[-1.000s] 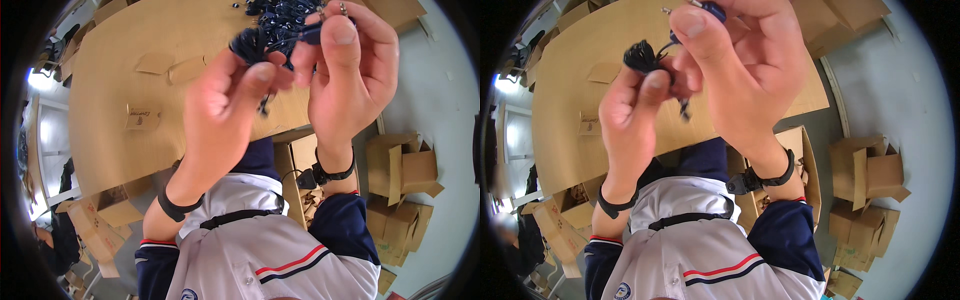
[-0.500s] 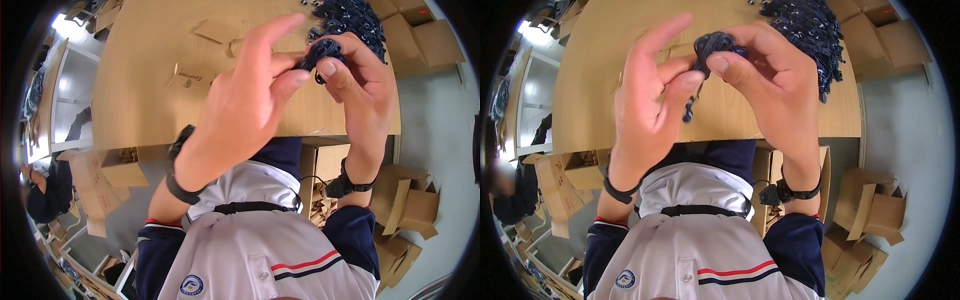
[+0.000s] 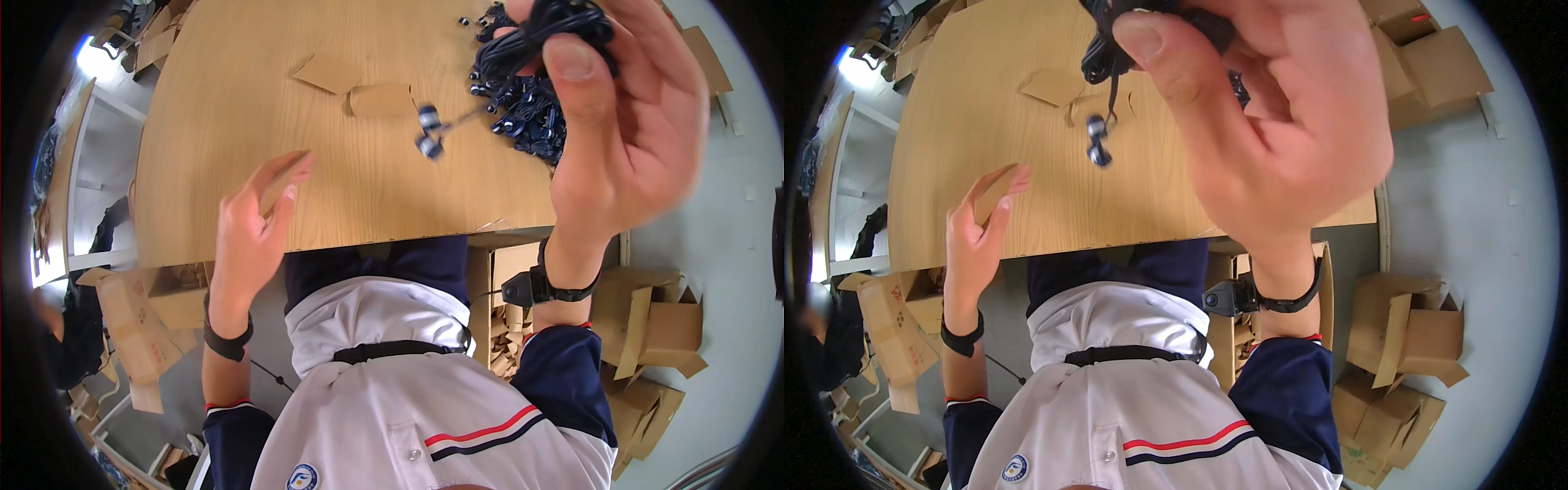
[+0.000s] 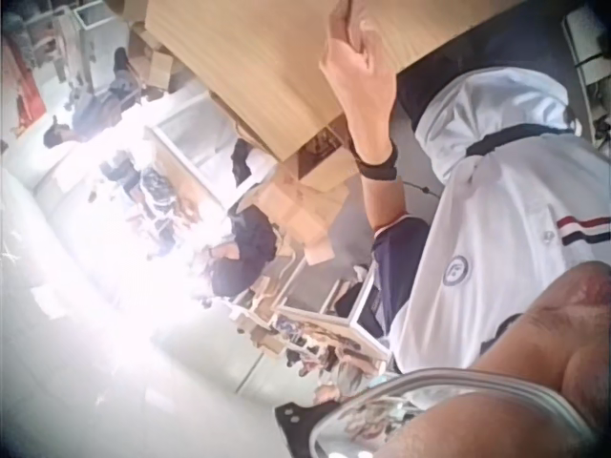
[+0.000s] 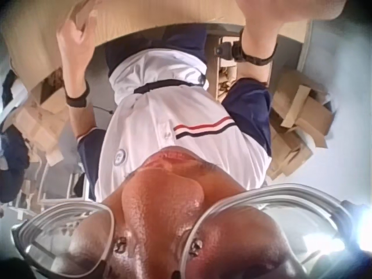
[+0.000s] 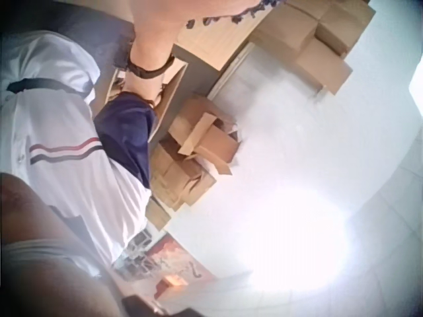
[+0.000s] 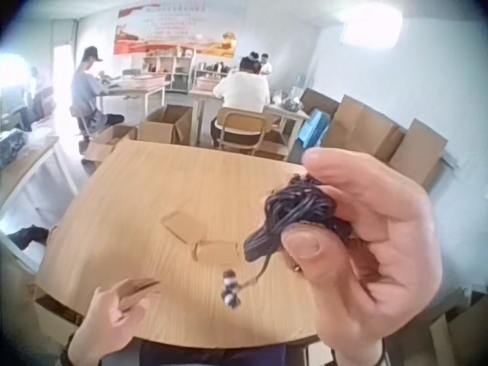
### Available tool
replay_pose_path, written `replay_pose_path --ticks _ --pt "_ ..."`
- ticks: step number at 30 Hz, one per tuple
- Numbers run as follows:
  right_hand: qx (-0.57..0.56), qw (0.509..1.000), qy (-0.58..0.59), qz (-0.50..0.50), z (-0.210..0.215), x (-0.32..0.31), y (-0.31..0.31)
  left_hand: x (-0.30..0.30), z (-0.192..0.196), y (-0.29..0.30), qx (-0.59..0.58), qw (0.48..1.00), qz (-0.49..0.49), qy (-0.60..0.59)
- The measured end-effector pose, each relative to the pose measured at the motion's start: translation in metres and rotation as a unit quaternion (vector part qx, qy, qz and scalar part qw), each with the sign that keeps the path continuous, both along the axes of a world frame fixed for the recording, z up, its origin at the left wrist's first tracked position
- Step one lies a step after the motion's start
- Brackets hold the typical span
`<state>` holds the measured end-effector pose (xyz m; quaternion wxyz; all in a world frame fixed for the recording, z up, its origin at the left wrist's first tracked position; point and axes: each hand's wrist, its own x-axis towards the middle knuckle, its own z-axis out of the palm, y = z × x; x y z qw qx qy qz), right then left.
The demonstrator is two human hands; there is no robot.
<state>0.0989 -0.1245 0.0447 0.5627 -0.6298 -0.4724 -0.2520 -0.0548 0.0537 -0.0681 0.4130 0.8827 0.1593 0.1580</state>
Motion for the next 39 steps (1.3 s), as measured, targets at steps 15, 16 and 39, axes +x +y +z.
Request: replay_pose_path --ticks 15,16,39 --pt "0.022 0.993 -0.102 -0.06 0.019 -0.031 0.0 0.054 0.032 -0.087 -0.369 0.909 -0.053 -0.184" --pt "0.016 0.993 -0.108 -0.045 0.019 -0.031 0.001 0.054 0.033 -0.087 -0.37 0.909 -0.056 -0.182" --pt "-0.207 0.95 0.058 0.227 -0.035 -0.006 -0.016 0.029 0.03 -0.048 -0.524 0.819 -0.229 -0.051"
